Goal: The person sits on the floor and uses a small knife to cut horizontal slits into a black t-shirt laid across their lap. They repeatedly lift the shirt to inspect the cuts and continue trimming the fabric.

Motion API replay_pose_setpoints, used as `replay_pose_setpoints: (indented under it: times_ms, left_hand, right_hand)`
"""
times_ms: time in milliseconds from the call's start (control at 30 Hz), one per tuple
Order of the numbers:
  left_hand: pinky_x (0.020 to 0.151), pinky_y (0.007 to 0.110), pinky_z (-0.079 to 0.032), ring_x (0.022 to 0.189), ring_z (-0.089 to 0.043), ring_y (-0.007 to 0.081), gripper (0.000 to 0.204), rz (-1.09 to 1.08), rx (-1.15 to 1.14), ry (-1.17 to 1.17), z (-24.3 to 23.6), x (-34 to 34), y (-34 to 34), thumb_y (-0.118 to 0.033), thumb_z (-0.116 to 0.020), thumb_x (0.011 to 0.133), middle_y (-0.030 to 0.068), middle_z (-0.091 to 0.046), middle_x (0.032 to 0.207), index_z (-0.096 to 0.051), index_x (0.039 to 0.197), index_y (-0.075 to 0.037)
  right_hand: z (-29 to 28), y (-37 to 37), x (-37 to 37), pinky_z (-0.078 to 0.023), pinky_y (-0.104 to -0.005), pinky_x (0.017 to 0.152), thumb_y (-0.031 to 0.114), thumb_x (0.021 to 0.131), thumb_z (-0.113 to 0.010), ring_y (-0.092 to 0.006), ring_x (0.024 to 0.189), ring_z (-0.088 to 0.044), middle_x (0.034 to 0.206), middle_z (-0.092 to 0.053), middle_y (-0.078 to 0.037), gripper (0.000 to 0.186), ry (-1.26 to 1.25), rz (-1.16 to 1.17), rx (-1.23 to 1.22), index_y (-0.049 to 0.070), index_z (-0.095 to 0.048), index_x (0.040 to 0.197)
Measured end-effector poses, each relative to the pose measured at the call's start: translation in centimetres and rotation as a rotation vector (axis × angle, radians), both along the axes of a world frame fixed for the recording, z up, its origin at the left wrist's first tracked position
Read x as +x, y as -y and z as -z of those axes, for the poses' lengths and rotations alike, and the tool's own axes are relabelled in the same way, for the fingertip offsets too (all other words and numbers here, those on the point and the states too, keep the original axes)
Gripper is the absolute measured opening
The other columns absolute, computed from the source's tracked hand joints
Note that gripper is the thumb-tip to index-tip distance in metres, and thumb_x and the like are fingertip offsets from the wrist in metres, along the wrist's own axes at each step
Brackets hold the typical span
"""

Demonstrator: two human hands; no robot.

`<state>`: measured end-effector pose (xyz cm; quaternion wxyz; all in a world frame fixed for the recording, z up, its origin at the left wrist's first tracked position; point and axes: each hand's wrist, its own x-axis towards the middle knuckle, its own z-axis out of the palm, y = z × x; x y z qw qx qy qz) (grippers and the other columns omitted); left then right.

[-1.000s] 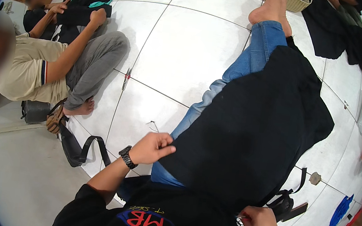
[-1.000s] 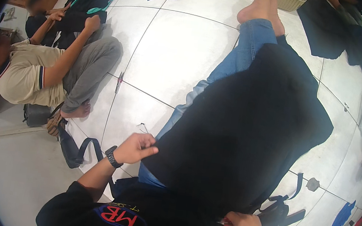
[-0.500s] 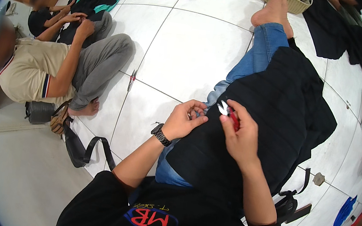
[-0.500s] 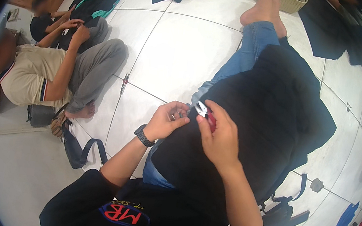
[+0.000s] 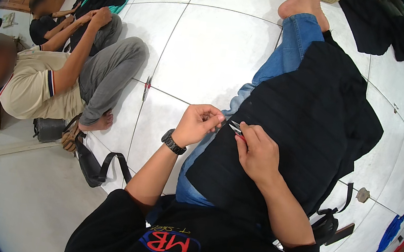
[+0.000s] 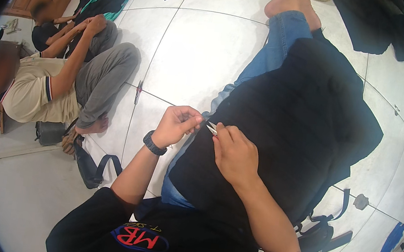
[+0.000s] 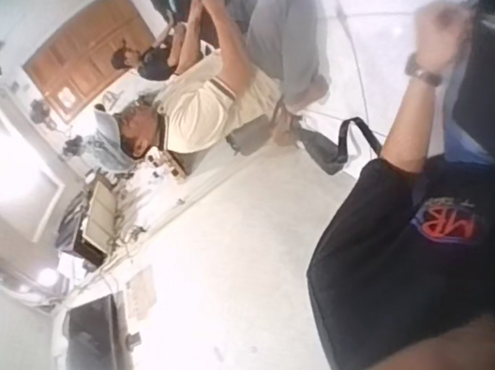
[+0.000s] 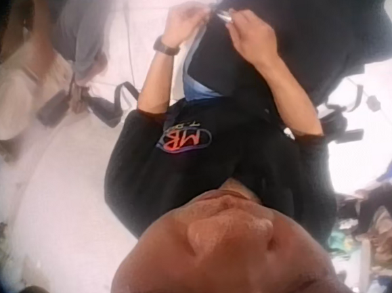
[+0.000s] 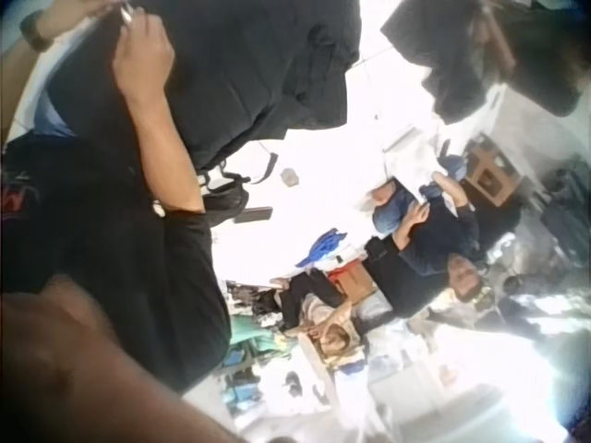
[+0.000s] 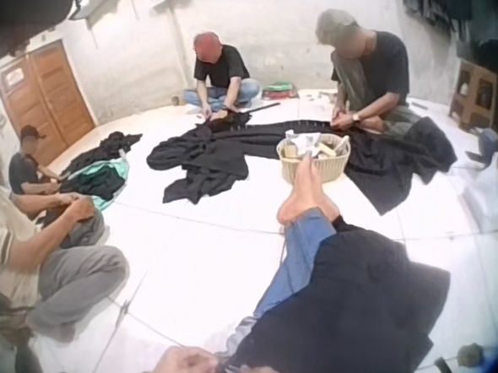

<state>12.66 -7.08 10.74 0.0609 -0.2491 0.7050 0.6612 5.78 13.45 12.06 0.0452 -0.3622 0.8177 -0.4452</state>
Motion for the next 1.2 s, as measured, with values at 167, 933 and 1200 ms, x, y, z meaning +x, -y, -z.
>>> replay_pose_setpoints:
  times_ms: [167, 933, 1200]
  left_hand:
    - [0.059, 0.02, -0.049, 0.066, -0.062, 0.0074, 0.016, -0.018, 0.012, -0.001, -0.7, 0.0, -0.1, -0.013, -0.071, 0.095, 0.0053, -0.069, 0.078, -0.07, 0.098, 0.003]
    - [0.055, 0.019, -0.046, 0.061, -0.058, 0.0053, 0.014, -0.115, 0.061, 0.015, -1.9, -0.2, -0.9, -0.014, -0.071, 0.094, 0.0029, -0.068, 0.074, -0.069, 0.095, 0.0]
    - [0.056, 0.018, -0.047, 0.061, -0.059, 0.0049, 0.011, -0.115, 0.112, 0.017, -1.9, -0.1, -0.5, -0.01, -0.07, 0.095, 0.003, -0.069, 0.075, -0.07, 0.096, 0.001]
  right_hand:
    - [0.1, 0.6, 0.1, -0.054, -0.0362, 0.06, 0.011, 0.088, -0.068, -0.0226, 0.074, -0.065, 0.081, -0.057, -0.007, 0.024, -0.138, -0.049, 0.068, -0.001, -0.067, 0.109]
    - [0.3, 1.3, -0.4, -0.054, -0.0325, 0.06, 0.008, 0.089, -0.066, -0.021, 0.072, -0.065, 0.084, -0.059, -0.007, 0.023, -0.297, 0.134, 0.055, -0.003, -0.066, 0.109]
    - [1.0, 1.4, -1.1, -0.055, -0.034, 0.062, 0.007, 0.087, -0.068, -0.0222, 0.076, -0.066, 0.088, -0.061, -0.008, 0.025, -0.226, 0.096, 0.088, -0.001, -0.066, 0.111]
